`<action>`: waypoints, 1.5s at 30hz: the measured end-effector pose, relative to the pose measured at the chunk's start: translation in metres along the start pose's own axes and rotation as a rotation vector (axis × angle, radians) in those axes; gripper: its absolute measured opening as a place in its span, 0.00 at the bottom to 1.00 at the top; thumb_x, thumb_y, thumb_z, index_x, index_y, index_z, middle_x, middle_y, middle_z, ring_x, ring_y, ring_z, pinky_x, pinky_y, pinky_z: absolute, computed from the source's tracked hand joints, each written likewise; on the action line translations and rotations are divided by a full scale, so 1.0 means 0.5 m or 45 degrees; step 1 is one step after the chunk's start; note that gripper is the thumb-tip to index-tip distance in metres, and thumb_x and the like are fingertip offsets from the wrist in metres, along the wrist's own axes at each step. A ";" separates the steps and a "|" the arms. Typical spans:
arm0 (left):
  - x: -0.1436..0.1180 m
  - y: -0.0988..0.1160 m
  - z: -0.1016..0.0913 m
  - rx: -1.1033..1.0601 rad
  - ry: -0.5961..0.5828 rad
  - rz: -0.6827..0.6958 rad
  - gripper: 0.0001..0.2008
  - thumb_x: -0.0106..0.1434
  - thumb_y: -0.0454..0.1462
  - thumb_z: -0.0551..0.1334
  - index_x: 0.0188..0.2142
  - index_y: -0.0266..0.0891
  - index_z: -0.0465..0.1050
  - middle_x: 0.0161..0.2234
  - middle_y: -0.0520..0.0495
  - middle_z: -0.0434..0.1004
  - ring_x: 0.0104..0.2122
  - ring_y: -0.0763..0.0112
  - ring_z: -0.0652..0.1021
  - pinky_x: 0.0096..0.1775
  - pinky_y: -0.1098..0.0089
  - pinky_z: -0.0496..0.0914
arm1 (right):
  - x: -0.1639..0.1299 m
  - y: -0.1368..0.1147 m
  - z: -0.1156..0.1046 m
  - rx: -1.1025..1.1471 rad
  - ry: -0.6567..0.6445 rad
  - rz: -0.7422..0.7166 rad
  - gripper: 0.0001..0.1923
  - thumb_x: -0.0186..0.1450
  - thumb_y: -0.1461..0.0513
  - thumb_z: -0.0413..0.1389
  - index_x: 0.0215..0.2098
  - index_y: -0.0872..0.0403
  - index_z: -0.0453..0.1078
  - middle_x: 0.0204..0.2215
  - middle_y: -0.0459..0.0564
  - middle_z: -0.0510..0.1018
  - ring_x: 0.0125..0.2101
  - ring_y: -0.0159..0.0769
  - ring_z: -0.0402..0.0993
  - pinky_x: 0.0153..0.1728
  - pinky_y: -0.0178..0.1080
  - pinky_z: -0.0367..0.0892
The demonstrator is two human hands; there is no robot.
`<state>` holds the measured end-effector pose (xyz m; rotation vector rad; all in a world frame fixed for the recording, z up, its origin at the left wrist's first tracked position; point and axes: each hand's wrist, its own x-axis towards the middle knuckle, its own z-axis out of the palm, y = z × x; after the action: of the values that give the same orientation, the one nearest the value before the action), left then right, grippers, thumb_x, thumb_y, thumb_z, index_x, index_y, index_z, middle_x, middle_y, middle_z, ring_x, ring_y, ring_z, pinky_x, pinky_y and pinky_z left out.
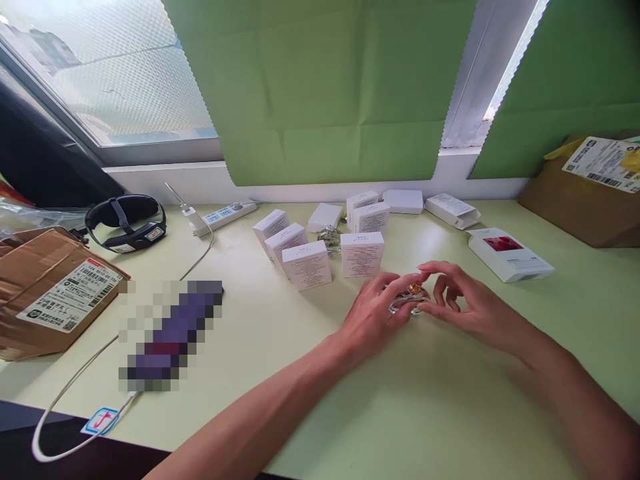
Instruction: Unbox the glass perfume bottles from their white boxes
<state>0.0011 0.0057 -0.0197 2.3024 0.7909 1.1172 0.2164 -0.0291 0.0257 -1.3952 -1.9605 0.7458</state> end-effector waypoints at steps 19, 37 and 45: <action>0.007 0.003 -0.020 0.000 -0.125 -0.051 0.19 0.74 0.42 0.54 0.63 0.53 0.65 0.50 0.45 0.72 0.49 0.66 0.76 0.50 0.63 0.73 | 0.007 0.056 0.028 0.061 -0.008 -0.174 0.23 0.70 0.52 0.56 0.60 0.36 0.52 0.48 0.46 0.73 0.32 0.33 0.73 0.32 0.39 0.73; -0.005 0.001 -0.015 0.200 -0.002 0.017 0.23 0.71 0.42 0.59 0.64 0.53 0.62 0.54 0.43 0.69 0.51 0.62 0.76 0.48 0.61 0.76 | 0.011 0.045 0.035 0.202 -0.123 0.091 0.37 0.69 0.46 0.56 0.70 0.34 0.43 0.53 0.49 0.75 0.34 0.35 0.69 0.34 0.40 0.71; 0.140 0.097 -0.205 0.459 0.449 0.308 0.12 0.69 0.36 0.56 0.51 0.40 0.69 0.36 0.47 0.75 0.37 0.69 0.76 0.43 0.65 0.72 | 0.016 0.043 0.041 0.237 -0.185 0.199 0.37 0.67 0.44 0.56 0.69 0.42 0.52 0.48 0.51 0.76 0.37 0.39 0.73 0.41 0.44 0.70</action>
<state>-0.0323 0.0327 0.1063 2.5848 0.9224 1.6367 0.2118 -0.0172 -0.0022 -1.4260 -1.8486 1.1011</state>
